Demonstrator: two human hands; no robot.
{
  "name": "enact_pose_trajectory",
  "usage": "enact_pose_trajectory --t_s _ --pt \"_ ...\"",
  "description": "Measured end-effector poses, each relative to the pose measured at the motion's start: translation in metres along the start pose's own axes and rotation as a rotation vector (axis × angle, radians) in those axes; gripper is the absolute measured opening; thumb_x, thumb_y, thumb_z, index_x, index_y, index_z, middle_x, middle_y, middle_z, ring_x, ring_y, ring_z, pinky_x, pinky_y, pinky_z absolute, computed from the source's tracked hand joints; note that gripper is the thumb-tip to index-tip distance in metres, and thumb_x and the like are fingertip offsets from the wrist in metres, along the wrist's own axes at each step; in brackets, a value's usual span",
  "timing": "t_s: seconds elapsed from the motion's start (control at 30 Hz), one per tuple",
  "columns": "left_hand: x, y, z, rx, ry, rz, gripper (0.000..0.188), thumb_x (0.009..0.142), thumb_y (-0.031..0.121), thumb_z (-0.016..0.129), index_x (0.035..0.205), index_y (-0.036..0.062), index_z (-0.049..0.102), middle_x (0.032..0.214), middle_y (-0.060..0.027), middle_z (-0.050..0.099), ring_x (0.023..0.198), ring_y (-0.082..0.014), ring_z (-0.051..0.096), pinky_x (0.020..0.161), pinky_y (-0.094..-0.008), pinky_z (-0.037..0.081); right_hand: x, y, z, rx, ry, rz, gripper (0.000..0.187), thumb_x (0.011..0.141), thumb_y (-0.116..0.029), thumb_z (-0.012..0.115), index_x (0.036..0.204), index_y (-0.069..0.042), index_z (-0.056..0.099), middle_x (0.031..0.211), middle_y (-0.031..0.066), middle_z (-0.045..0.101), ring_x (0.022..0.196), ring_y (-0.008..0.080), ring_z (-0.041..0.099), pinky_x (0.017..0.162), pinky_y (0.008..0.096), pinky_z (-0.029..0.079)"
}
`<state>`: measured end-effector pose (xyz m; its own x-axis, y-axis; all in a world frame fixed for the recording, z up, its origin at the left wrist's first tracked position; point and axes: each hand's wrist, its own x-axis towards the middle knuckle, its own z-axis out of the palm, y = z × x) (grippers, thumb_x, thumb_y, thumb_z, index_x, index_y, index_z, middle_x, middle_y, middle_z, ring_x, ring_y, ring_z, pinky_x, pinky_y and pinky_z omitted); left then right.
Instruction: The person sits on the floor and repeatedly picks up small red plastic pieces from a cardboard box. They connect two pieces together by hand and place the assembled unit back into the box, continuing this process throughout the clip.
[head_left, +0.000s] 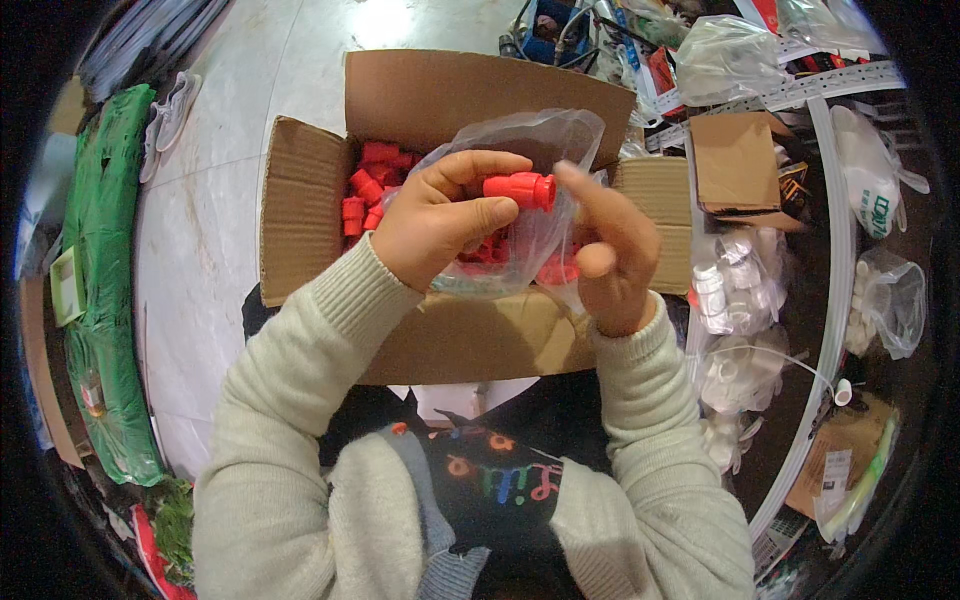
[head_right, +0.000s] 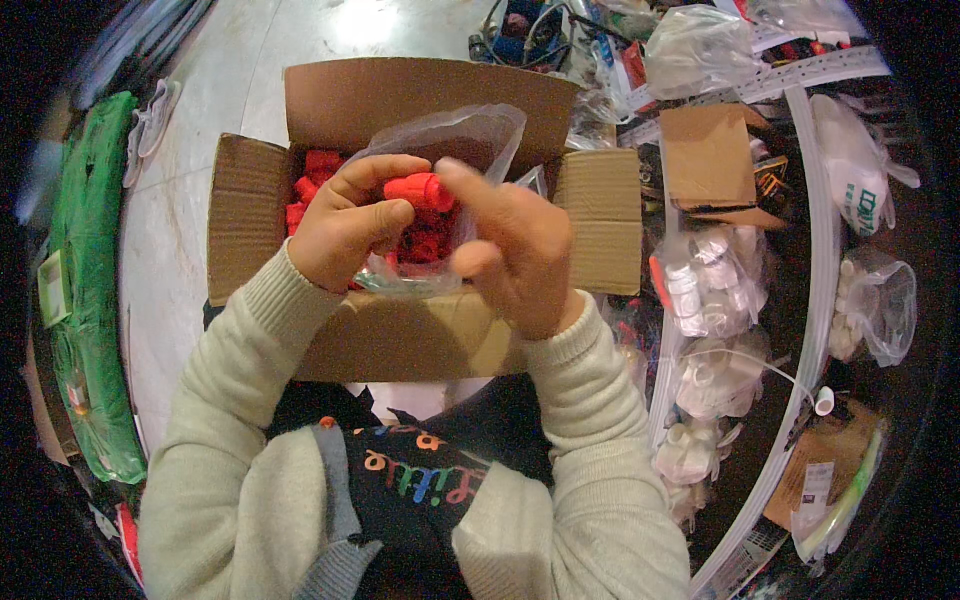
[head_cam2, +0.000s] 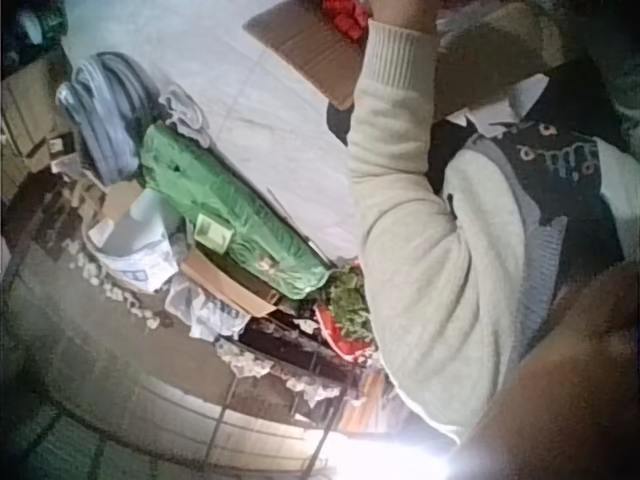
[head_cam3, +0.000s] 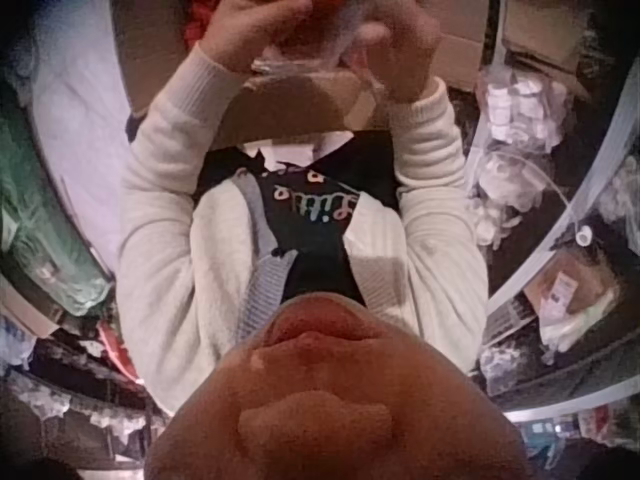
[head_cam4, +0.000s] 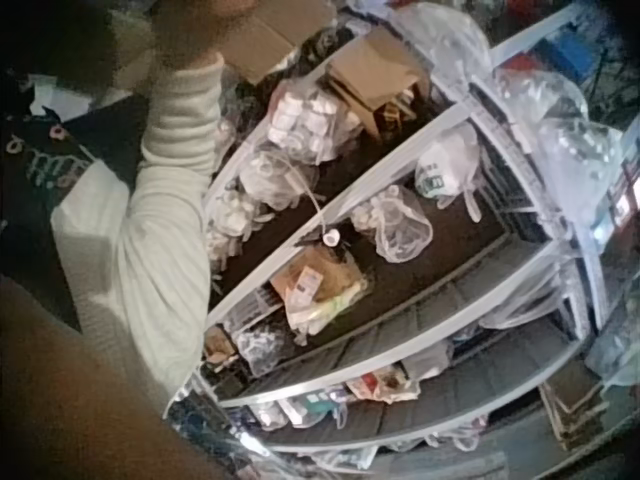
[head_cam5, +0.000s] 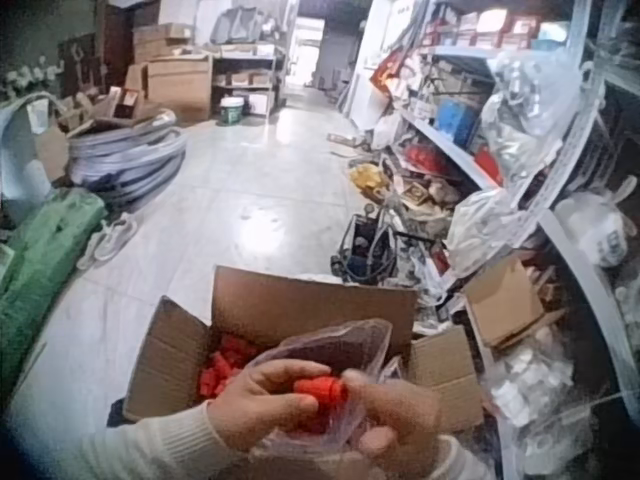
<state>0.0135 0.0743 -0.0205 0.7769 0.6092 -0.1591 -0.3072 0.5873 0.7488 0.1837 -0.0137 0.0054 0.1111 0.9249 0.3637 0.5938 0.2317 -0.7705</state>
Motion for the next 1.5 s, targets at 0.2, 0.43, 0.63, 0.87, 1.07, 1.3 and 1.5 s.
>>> enact_pose_trajectory --t_s 0.2,0.43,0.63,0.87,1.07,1.3,1.5 --pt "-0.001 0.002 -0.005 0.052 -0.021 -0.025 0.034 0.078 0.004 0.062 0.111 0.0064 0.054 0.093 -0.0004 0.059 0.074 -0.0039 0.052 0.063 -0.0173 0.044 -0.002 -0.001 0.002 0.011 0.018 0.039 0.06 0.084 -0.054 0.042 0.105 0.0 0.058 0.073 0.0132 0.057 0.063 0.0263 0.055 0.058 0.0324 0.043" --pt "-0.004 0.002 0.0 0.026 -0.01 0.002 0.033 0.078 0.006 0.062 0.111 0.0056 0.054 0.093 -0.0003 0.059 0.073 -0.0039 0.052 0.063 -0.0173 0.044 0.006 0.009 0.007 -0.061 0.054 -0.016 0.057 0.084 -0.052 0.043 0.103 -0.001 0.06 0.064 0.0105 0.052 0.054 0.0254 0.05 0.052 0.0324 0.04" --pt "-0.003 0.002 0.002 0.038 -0.009 0.01 0.034 0.078 0.005 0.061 0.111 0.0044 0.054 0.096 -0.0017 0.059 0.077 -0.0051 0.053 0.066 -0.0183 0.045 0.009 0.003 0.005 -0.085 0.01 -0.131 0.057 0.085 -0.051 0.043 0.105 0.0 0.058 0.066 0.0121 0.055 0.056 0.0266 0.051 0.052 0.0329 0.041" --pt "-0.004 0.003 -0.001 0.038 0.007 -0.019 0.034 0.078 0.003 0.061 0.111 0.004 0.054 0.099 -0.0033 0.059 0.083 -0.0077 0.055 0.072 -0.0213 0.047 0.002 0.001 0.007 -0.063 0.019 -0.116 0.059 0.085 -0.052 0.041 0.105 0.0 0.057 0.066 0.0114 0.054 0.056 0.0242 0.052 0.052 0.0327 0.04" --pt "-0.006 0.005 0.003 0.05 -0.009 -0.016 0.034 0.078 0.003 0.061 0.111 0.0039 0.054 0.099 -0.0037 0.059 0.085 -0.0085 0.055 0.073 -0.0224 0.047 0.0 -0.008 0.001 0.01 0.068 -0.105 0.06 0.085 -0.053 0.04 0.106 0.0 0.058 0.061 0.0116 0.05 0.054 0.0242 0.05 0.051 0.0343 0.039" --pt "-0.013 0.009 0.006 0.089 -0.084 0.037 0.034 0.077 0.003 0.061 0.11 0.0036 0.054 0.098 -0.0045 0.06 0.085 -0.0092 0.056 0.075 -0.0237 0.048 0.006 0.011 0.003 -0.154 0.031 -0.052 0.062 0.086 -0.054 0.037 0.106 -0.001 0.06 0.064 0.0022 0.048 0.058 0.0095 0.044 0.051 0.0243 0.034" --pt "-0.028 0.043 -0.022 0.536 0.334 0.478 0.028 0.081 0.006 0.059 0.108 -0.0002 0.054 0.097 -0.0046 0.06 0.081 -0.0087 0.054 0.074 -0.021 0.044 0.008 0.009 -0.026 -0.204 -0.001 0.297 0.03 0.082 -0.027 0.055 0.071 0.0 0.061 0.061 0.0135 0.054 0.055 0.0221 0.052 0.051 0.0319 0.041"
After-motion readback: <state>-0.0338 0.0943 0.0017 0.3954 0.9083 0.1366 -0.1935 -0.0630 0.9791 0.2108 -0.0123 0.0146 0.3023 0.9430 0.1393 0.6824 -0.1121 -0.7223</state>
